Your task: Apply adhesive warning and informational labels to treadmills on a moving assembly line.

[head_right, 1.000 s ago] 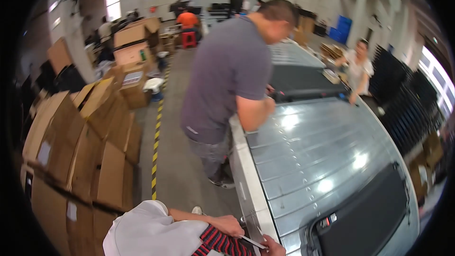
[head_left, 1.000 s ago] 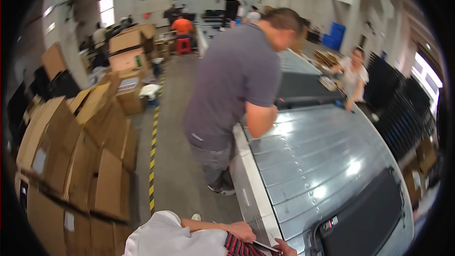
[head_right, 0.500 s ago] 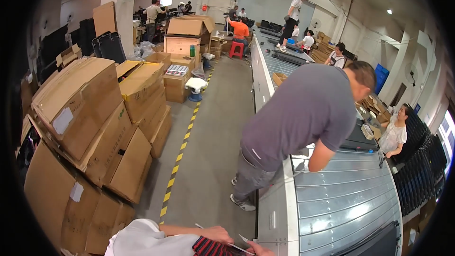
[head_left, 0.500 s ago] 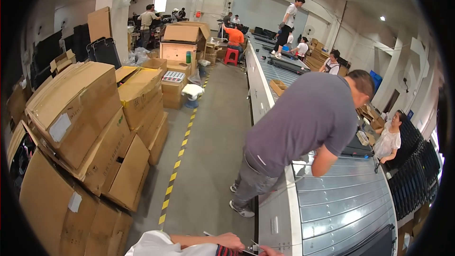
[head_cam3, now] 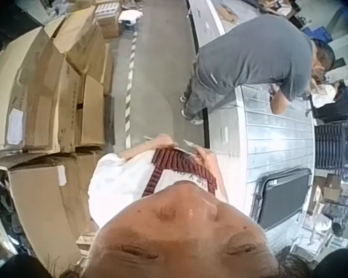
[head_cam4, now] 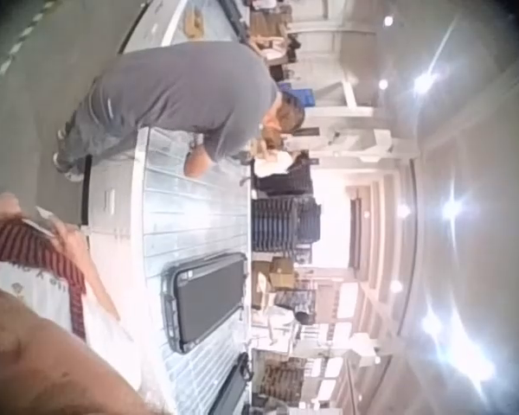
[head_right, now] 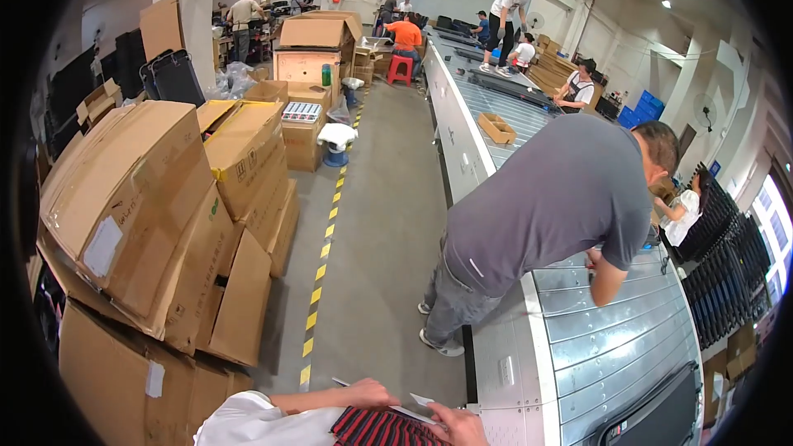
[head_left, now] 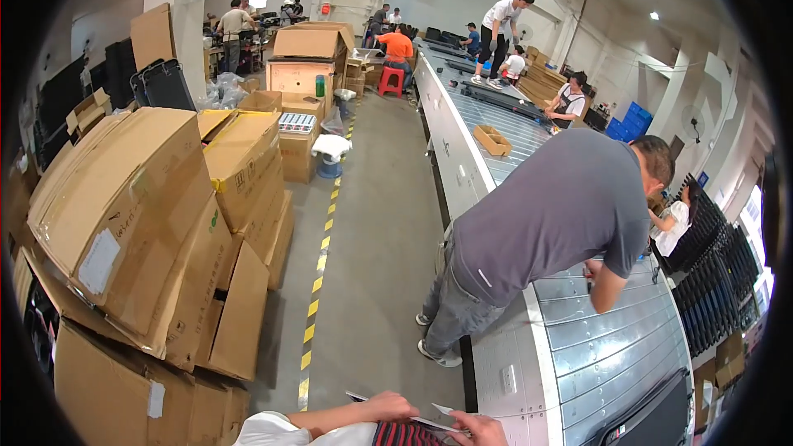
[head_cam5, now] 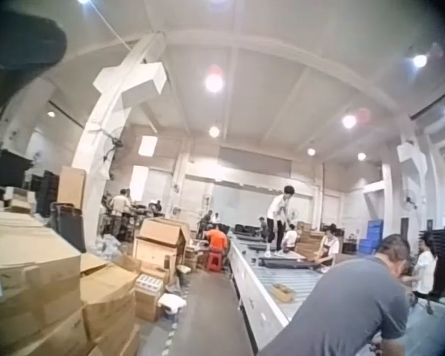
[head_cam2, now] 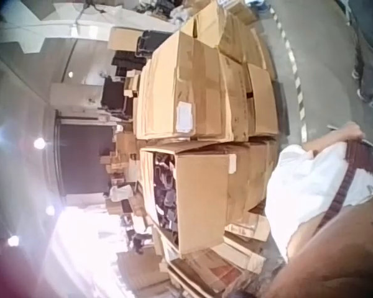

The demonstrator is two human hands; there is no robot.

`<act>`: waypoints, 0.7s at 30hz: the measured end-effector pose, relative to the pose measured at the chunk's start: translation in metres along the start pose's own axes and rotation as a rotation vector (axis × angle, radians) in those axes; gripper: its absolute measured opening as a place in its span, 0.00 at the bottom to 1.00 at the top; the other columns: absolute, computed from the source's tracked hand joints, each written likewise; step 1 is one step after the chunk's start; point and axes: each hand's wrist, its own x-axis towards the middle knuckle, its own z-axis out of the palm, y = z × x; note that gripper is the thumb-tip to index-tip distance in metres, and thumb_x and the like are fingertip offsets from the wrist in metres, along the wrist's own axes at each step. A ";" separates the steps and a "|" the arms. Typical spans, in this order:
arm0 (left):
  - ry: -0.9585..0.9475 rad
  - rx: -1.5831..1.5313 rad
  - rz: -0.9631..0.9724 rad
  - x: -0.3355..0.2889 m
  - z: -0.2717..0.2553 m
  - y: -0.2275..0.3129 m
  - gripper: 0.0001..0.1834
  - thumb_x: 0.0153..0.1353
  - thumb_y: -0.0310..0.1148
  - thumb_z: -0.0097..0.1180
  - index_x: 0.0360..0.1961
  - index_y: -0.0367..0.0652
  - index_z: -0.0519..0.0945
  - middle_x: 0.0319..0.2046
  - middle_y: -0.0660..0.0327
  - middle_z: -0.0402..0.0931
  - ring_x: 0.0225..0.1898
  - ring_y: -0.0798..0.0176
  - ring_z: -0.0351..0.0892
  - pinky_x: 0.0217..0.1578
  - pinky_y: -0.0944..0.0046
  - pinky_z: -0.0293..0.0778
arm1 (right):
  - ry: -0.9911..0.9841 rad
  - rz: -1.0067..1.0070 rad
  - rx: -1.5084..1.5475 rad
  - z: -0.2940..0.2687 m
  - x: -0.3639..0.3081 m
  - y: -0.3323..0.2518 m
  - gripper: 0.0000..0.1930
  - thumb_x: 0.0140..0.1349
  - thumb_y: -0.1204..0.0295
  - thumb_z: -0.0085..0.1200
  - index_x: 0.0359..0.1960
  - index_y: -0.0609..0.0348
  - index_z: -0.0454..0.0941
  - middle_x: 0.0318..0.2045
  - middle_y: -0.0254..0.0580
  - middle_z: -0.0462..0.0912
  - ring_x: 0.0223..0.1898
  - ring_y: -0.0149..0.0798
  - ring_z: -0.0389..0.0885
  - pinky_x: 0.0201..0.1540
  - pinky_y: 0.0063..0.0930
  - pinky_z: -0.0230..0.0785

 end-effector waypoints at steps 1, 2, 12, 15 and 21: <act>0.029 -0.012 0.023 -0.001 0.001 0.000 0.07 0.50 0.36 0.48 0.30 0.47 0.71 0.23 0.54 0.75 0.29 0.47 0.75 0.27 0.50 0.70 | 0.044 -0.016 0.013 0.004 0.000 0.002 0.20 0.48 0.72 0.58 0.46 0.52 0.72 0.20 0.48 0.75 0.22 0.49 0.75 0.25 0.37 0.67; 0.056 -0.020 0.047 -0.003 -0.001 0.001 0.07 0.50 0.36 0.48 0.30 0.47 0.70 0.22 0.55 0.75 0.29 0.47 0.75 0.26 0.50 0.69 | 0.049 -0.013 0.016 0.005 0.001 0.000 0.20 0.48 0.72 0.58 0.46 0.52 0.72 0.20 0.48 0.75 0.22 0.49 0.75 0.25 0.37 0.67; 0.021 -0.029 0.014 -0.020 -0.001 0.002 0.05 0.50 0.35 0.47 0.27 0.46 0.70 0.21 0.54 0.74 0.30 0.48 0.75 0.26 0.49 0.69 | 0.066 -0.106 0.026 0.015 0.002 -0.008 0.21 0.47 0.72 0.59 0.46 0.53 0.71 0.21 0.49 0.75 0.23 0.49 0.75 0.26 0.37 0.67; 0.053 -0.053 0.061 -0.014 0.005 0.002 0.05 0.50 0.34 0.46 0.26 0.46 0.70 0.21 0.54 0.74 0.29 0.48 0.75 0.25 0.50 0.68 | 0.097 -0.070 0.008 0.014 -0.007 -0.007 0.21 0.47 0.72 0.59 0.46 0.53 0.71 0.22 0.48 0.76 0.24 0.49 0.76 0.26 0.37 0.68; 0.025 0.003 0.104 -0.003 -0.001 0.010 0.05 0.49 0.34 0.46 0.26 0.46 0.70 0.22 0.54 0.74 0.29 0.47 0.74 0.25 0.51 0.68 | 0.091 0.038 -0.010 0.012 -0.021 0.000 0.21 0.47 0.72 0.59 0.46 0.52 0.72 0.23 0.47 0.77 0.24 0.48 0.77 0.27 0.35 0.69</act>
